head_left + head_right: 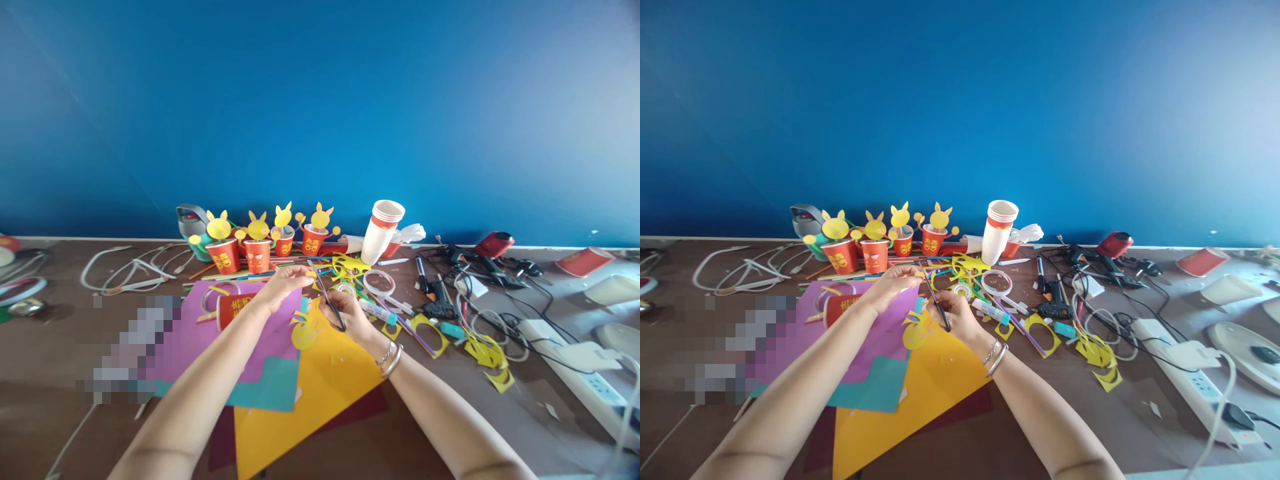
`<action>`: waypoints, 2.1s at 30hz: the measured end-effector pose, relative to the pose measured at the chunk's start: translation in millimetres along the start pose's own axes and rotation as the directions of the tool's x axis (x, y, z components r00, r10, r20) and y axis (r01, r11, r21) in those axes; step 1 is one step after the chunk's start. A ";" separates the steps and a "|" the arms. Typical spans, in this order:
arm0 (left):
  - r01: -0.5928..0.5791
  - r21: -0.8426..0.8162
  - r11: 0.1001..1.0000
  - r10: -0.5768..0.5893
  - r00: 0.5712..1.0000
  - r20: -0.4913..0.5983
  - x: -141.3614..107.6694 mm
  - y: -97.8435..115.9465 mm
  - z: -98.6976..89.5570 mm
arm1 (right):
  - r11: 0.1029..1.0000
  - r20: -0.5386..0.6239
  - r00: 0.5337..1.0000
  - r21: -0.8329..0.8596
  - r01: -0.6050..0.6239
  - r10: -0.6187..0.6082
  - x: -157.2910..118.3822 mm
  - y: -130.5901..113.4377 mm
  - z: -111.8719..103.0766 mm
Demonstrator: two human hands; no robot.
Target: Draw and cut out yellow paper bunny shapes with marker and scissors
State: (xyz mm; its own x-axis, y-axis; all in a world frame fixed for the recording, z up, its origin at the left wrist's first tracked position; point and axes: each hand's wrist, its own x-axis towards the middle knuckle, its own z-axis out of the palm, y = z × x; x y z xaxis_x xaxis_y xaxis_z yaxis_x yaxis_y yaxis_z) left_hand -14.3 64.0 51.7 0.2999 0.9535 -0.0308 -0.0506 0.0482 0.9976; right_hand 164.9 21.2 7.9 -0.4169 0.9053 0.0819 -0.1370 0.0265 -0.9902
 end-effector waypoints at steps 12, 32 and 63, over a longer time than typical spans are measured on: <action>-0.168 0.375 0.912 0.091 0.973 0.214 -5.8 3.3 9.8 | 0.994 -0.162 0.985 0.081 0.069 -0.055 1.1 -11.7 1.5; -0.030 -0.216 0.976 0.027 0.999 -0.020 -8.8 -18.5 38.4 | 0.989 -0.271 0.957 0.073 0.128 -0.104 0.7 -15.8 1.8; 0.004 -0.314 0.950 -0.013 1.000 -0.024 -7.6 -13.0 34.5 | 0.992 -0.092 0.988 0.015 0.124 -0.122 0.9 -7.0 4.5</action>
State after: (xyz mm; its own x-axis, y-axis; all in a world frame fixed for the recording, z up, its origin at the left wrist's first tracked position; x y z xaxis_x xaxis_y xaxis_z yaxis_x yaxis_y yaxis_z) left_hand 16.9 45.9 41.1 0.2773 0.9597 -0.0451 -0.3456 0.1434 0.9274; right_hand 161.5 19.9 15.4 -0.3129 0.9304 0.1912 -0.2012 0.1318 -0.9706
